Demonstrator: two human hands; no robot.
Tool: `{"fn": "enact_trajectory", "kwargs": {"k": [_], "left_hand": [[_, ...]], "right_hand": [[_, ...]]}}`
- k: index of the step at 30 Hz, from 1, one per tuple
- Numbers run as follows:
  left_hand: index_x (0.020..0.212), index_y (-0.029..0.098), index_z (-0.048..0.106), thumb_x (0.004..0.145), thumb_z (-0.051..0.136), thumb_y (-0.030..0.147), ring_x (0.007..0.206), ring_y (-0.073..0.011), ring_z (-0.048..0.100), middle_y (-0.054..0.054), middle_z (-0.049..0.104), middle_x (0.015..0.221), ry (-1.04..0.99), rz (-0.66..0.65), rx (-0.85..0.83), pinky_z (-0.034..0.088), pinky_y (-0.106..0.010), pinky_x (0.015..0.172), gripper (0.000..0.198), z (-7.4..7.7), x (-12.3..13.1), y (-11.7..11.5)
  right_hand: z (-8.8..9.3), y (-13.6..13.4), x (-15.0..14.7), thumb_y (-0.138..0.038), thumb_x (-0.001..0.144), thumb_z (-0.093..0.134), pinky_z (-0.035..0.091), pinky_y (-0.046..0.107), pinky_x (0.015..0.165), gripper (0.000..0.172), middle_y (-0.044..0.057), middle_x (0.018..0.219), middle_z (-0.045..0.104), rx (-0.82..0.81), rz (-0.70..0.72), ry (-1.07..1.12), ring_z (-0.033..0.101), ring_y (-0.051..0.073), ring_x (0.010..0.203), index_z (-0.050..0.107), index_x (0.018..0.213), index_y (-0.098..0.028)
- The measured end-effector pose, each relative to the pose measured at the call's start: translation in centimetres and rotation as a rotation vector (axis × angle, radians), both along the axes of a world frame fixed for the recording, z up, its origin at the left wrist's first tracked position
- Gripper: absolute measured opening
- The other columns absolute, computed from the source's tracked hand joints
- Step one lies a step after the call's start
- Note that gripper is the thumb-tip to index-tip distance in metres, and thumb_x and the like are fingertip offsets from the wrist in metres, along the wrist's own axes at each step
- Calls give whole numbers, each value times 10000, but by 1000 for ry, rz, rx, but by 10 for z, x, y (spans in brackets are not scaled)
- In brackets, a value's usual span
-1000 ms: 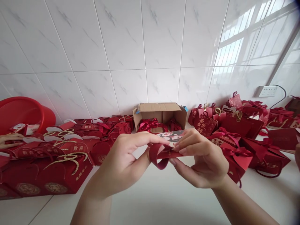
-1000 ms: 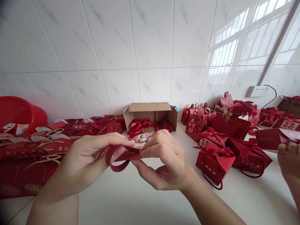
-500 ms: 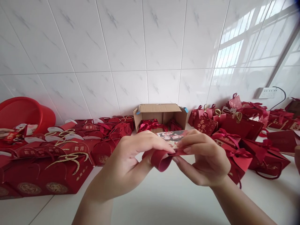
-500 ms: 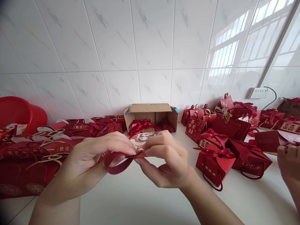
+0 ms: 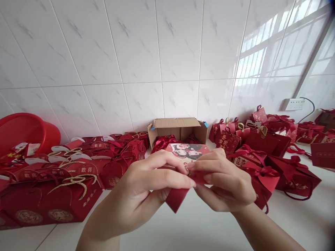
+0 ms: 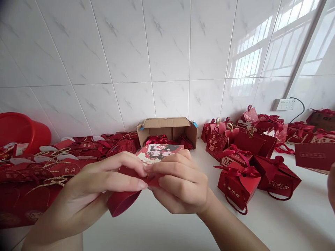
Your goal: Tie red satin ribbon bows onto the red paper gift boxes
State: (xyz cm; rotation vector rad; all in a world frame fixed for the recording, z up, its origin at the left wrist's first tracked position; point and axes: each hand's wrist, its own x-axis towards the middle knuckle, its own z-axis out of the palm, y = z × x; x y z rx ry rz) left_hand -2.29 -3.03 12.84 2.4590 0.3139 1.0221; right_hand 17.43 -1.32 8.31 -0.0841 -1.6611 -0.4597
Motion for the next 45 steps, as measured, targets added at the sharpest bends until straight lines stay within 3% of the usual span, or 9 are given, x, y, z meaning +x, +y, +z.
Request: {"fn": "enact_trajectory", "kwargs": {"k": [9, 14, 16, 19, 25, 30, 35, 40, 45], "left_hand": [[1063, 310, 657, 878, 454, 58, 704, -91, 630, -24, 611, 1057, 40, 48, -22, 532, -214, 701, 372, 0, -2, -4], [1031, 296, 626, 861, 472, 95, 1107, -217, 583, -22, 611, 1209, 76, 190, 6, 505, -304, 915, 304, 2, 0, -6], [1111, 296, 568, 860, 471, 113, 1144, -230, 567, -27, 618, 1221, 49, 195, -36, 505, -327, 937, 325, 2, 2, -7], [1190, 299, 527, 847, 477, 102, 1102, -221, 599, -29, 629, 1198, 12, 241, -72, 520, -330, 929, 399, 0, 4, -8], [1202, 333, 556, 831, 543, 121, 1231, -215, 505, 3, 597, 1235, 32, 346, 37, 438, -328, 1046, 428, -3, 5, -9], [1192, 319, 533, 835, 537, 111, 1130, -172, 591, 0, 630, 1191, 61, 353, 7, 495, -267, 977, 414, -2, 6, -5], [1173, 282, 554, 818, 554, 126, 1124, -208, 597, -34, 630, 1208, 74, 385, -109, 519, -300, 954, 387, -3, 8, -2], [1174, 288, 536, 816, 548, 110, 1136, -218, 592, -29, 633, 1212, 54, 339, -233, 523, -320, 956, 399, -3, 4, -4], [1233, 328, 491, 785, 494, 35, 1185, -222, 552, -12, 585, 1274, 162, 344, -163, 511, -316, 976, 534, -1, -2, -11]], "right_hand": [[3, -9, 0, -27, 713, 618, 409, 326, 516, 201, 73, 749, 678, -16, -131, -15, 616, 167, 614, 486, 709, -180], [4, -12, 0, -16, 713, 640, 396, 322, 538, 230, 50, 738, 690, -44, -215, -50, 615, 152, 607, 489, 742, -187], [4, -10, 0, -12, 717, 643, 398, 319, 538, 238, 43, 741, 693, -32, -227, -40, 618, 147, 606, 489, 752, -190], [2, -8, 0, -15, 729, 642, 399, 318, 541, 245, 36, 739, 698, -25, -217, -24, 625, 145, 606, 476, 765, -191], [0, -7, 1, -24, 743, 650, 391, 333, 584, 258, 34, 738, 702, -80, -183, -18, 632, 144, 616, 453, 788, -185], [0, 0, 2, -24, 782, 610, 387, 325, 600, 212, 8, 702, 663, -144, -125, -28, 630, 142, 633, 481, 811, -189], [-4, 7, 2, 27, 785, 549, 379, 309, 622, 235, 0, 726, 656, -167, -125, -46, 638, 135, 674, 483, 803, -198], [-4, 6, 5, 1, 809, 553, 373, 319, 674, 217, -20, 751, 659, -158, -125, -82, 618, 114, 670, 498, 755, -202], [-3, 4, 8, 0, 837, 506, 373, 322, 688, 226, -15, 760, 638, -199, -50, -167, 600, 106, 676, 512, 720, -193]]}}
